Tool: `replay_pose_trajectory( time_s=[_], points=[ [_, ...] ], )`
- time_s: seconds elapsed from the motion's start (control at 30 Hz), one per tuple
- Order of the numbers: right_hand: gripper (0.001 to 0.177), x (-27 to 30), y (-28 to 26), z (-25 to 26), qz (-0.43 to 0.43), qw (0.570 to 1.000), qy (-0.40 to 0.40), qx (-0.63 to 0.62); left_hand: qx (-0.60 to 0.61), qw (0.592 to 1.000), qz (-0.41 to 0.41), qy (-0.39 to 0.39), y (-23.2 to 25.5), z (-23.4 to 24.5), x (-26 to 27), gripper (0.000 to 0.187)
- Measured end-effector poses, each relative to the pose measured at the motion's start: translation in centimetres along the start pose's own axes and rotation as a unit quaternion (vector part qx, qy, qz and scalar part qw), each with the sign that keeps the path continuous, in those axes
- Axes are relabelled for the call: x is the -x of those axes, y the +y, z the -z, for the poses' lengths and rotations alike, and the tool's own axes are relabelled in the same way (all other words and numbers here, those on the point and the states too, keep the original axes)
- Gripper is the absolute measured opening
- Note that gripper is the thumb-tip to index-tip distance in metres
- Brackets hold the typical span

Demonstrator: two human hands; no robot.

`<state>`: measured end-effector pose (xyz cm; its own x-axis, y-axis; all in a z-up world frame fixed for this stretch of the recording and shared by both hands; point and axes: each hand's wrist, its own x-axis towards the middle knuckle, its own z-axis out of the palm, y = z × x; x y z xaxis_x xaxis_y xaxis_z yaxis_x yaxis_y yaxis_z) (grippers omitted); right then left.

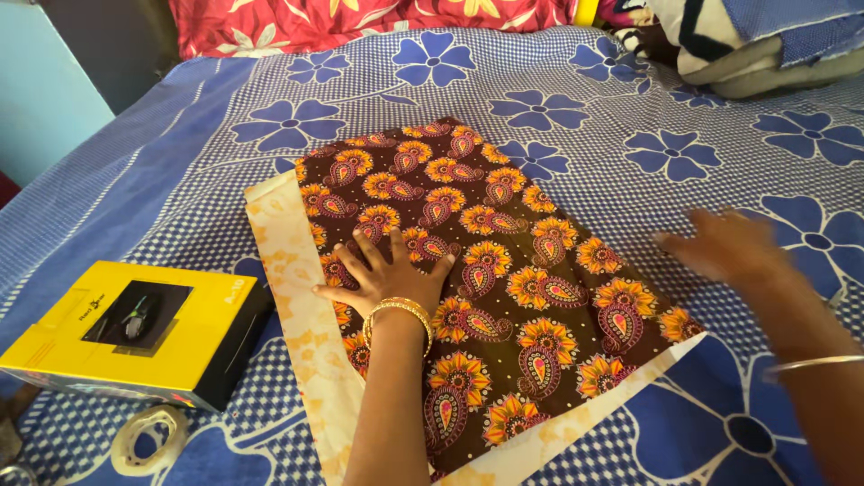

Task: The person cuts a piece of patterned wrapping paper using orange-handled scissors on a bed. They trim the edges and then cut the sheet in half, leaving two separate pieces of paper on the bed.

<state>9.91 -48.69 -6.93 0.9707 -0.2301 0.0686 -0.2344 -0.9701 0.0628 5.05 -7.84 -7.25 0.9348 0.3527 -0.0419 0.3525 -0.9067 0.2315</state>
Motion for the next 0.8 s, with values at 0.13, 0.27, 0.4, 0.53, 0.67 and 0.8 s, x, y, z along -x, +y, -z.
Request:
replay_pose_trajectory(
  time_s=[0.13, 0.27, 0.4, 0.53, 0.67, 0.8],
  points=[
    [0.095, 0.9, 5.7, -2.7, -0.226, 0.96, -0.117, -0.113, 0.001, 1.0, 0.0, -0.011, 0.0, 0.1, 0.1, 0.098],
    [0.086, -0.2, 7.2, -5.4, -0.245, 0.958, -0.067, -0.133, 0.003, 1.0, 0.002, -0.008, -0.1, 0.4, -0.1, 0.098],
    [0.068, -1.1, 8.4, -7.3, 0.015, 0.99, 0.063, -0.123, 0.004, 1.0, 0.005, -0.016, 0.1, 0.6, -0.1, 0.097],
    [0.072, -0.6, 10.0, -8.4, 0.031, 0.987, 0.157, -0.014, 0.013, 1.0, 0.002, -0.014, -0.1, 0.5, -0.1, 0.098],
    [0.054, 0.0, 11.3, -6.7, -0.097, 0.994, -0.049, 0.027, 0.017, 1.0, 0.003, -0.022, -0.1, 0.9, -0.1, 0.098],
    [0.043, 0.9, 9.5, -5.2, -0.115, 0.992, -0.038, 0.024, 0.035, 0.999, -0.002, -0.028, -0.7, 1.3, 0.1, 0.111]
  ],
)
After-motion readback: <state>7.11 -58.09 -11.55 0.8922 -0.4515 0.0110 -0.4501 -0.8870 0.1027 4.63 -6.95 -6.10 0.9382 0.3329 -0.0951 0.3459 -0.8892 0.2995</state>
